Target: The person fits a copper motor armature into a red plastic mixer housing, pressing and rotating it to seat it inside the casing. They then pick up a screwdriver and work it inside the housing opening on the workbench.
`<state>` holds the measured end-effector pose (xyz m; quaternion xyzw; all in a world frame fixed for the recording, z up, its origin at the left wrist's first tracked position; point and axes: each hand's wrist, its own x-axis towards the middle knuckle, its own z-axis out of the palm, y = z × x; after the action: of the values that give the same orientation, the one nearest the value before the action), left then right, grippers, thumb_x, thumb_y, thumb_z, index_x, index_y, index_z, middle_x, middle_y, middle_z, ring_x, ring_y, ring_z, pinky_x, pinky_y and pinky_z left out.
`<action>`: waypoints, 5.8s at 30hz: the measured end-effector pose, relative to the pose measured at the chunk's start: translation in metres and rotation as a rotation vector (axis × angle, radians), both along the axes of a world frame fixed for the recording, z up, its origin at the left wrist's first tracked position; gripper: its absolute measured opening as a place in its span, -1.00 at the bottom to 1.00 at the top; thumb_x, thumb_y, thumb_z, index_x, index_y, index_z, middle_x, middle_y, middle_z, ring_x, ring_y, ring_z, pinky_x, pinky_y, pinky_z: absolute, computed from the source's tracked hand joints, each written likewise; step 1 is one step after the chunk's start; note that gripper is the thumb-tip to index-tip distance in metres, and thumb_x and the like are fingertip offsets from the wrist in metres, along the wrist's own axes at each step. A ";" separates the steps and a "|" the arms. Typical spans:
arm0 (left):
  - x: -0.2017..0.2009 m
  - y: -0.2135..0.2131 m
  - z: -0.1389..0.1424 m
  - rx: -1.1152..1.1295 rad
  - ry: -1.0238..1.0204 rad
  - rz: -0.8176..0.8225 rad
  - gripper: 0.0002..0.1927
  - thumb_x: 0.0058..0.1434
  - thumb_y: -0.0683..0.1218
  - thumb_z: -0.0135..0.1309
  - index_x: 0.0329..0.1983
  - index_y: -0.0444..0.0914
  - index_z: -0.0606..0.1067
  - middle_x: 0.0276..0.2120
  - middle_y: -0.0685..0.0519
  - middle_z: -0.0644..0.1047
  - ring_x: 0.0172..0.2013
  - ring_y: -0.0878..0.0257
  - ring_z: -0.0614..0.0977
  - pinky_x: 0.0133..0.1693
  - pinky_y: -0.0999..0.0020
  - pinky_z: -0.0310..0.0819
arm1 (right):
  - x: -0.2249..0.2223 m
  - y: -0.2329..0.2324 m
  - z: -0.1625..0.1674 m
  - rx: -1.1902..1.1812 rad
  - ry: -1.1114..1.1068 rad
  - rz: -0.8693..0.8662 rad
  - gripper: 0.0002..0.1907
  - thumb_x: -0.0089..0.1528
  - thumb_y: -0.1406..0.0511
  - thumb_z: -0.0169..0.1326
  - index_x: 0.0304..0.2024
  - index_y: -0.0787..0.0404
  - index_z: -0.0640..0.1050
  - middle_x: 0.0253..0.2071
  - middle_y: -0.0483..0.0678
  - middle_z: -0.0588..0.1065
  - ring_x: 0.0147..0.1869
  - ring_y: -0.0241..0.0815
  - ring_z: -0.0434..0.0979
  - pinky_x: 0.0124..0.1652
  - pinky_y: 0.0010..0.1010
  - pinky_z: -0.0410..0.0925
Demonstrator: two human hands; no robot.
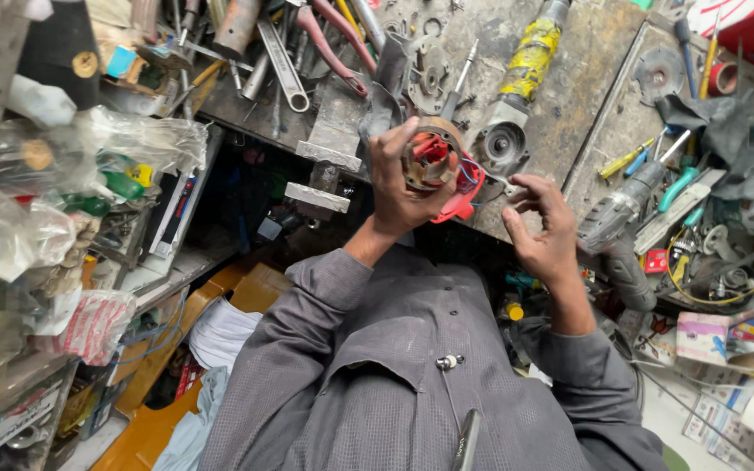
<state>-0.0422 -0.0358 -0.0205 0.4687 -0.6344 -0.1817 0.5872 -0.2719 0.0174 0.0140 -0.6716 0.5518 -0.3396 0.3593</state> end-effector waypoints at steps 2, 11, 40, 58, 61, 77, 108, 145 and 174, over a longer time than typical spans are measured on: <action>-0.004 -0.001 -0.002 0.029 -0.019 0.051 -0.21 0.11 -0.07 0.39 0.35 -0.30 0.27 0.08 -0.09 0.45 0.08 0.02 0.45 0.13 0.19 0.35 | 0.001 0.018 -0.021 0.204 -0.069 -0.164 -0.53 0.31 0.44 0.08 0.29 0.22 0.45 0.18 -0.01 0.57 -0.17 -0.24 0.61 -0.12 -0.47 0.44; -0.014 0.005 -0.004 0.011 -0.050 0.013 -0.17 0.10 -0.07 0.40 0.36 -0.31 0.23 0.07 -0.11 0.42 0.08 0.02 0.43 0.20 0.09 0.32 | 0.028 0.019 -0.076 0.120 -0.118 -0.125 -0.59 0.32 0.49 0.06 0.24 0.32 0.50 -0.09 -0.04 0.61 -0.13 -0.38 0.59 -0.09 -0.49 0.45; -0.012 -0.003 -0.008 -0.120 -0.209 -0.050 -0.12 0.03 0.03 0.42 0.34 -0.29 0.26 0.07 -0.06 0.43 0.02 0.00 0.48 0.12 0.06 0.37 | -0.010 0.043 -0.083 0.461 -0.388 -0.315 -0.84 0.35 0.27 0.11 -0.18 0.26 0.59 -0.46 -0.20 0.48 -0.51 -0.48 0.32 -0.48 -0.58 0.21; -0.018 -0.006 -0.005 -0.315 -0.441 -0.127 -0.13 0.09 0.24 0.46 0.25 -0.30 0.34 0.05 -0.09 0.47 -0.07 0.03 0.54 -0.03 0.09 0.40 | -0.002 0.045 -0.073 0.626 -0.399 -0.379 -0.74 0.33 0.27 -0.15 -0.37 0.25 0.47 -0.42 -0.06 0.61 -0.50 -0.31 0.55 -0.47 -0.50 0.39; -0.018 -0.006 -0.005 -0.322 -0.461 -0.128 -0.14 0.09 0.21 0.49 0.26 -0.29 0.33 0.05 -0.08 0.47 -0.07 0.03 0.55 -0.02 0.09 0.40 | 0.001 0.048 -0.070 0.445 0.037 -0.378 -0.75 0.31 0.25 -0.04 -0.35 0.27 0.55 -0.48 -0.01 0.59 -0.47 -0.30 0.58 -0.40 -0.49 0.39; -0.018 -0.009 -0.003 -0.217 -0.356 -0.114 -0.09 0.04 0.15 0.49 0.33 -0.26 0.30 0.07 -0.08 0.48 0.00 0.01 0.55 0.07 0.08 0.40 | -0.012 0.069 -0.086 0.588 -0.497 -0.322 -0.82 0.32 0.24 0.20 -0.22 0.26 0.62 -0.48 -0.26 0.41 -0.47 -0.52 0.25 -0.47 -0.61 0.13; -0.023 -0.009 -0.003 -0.265 -0.399 -0.145 -0.13 0.05 0.14 0.49 0.29 -0.27 0.31 0.05 -0.10 0.48 -0.06 0.03 0.55 0.00 0.09 0.38 | -0.014 0.054 -0.061 0.371 0.275 -0.236 -0.81 0.25 0.18 0.18 -0.19 0.14 0.66 -0.31 0.01 0.58 -0.28 0.00 0.61 -0.25 -0.24 0.41; -0.063 0.024 0.042 0.092 -0.384 -0.064 -0.24 -0.08 0.00 0.48 0.13 -0.29 0.36 -0.12 -0.10 0.48 -0.14 -0.04 0.56 -0.07 0.05 0.44 | -0.006 -0.001 -0.035 0.009 -0.044 -0.016 0.20 -0.06 0.12 0.49 0.49 0.23 0.12 0.47 0.18 0.24 0.55 0.15 0.25 0.43 -0.16 0.19; -0.066 0.037 0.036 0.132 -0.322 -0.250 -0.24 0.02 -0.15 0.42 0.30 -0.30 0.38 0.01 -0.13 0.52 0.01 -0.05 0.59 0.06 0.13 0.52 | -0.019 0.007 -0.052 0.020 -0.159 0.056 0.20 -0.04 0.13 0.49 0.51 0.17 0.11 0.50 0.15 0.22 0.60 0.13 0.19 0.47 -0.15 0.16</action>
<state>-0.1079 0.0008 0.0152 0.4467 -0.7601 -0.2169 0.4192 -0.2909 0.0248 -0.0376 -0.6542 0.5057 -0.3762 0.4180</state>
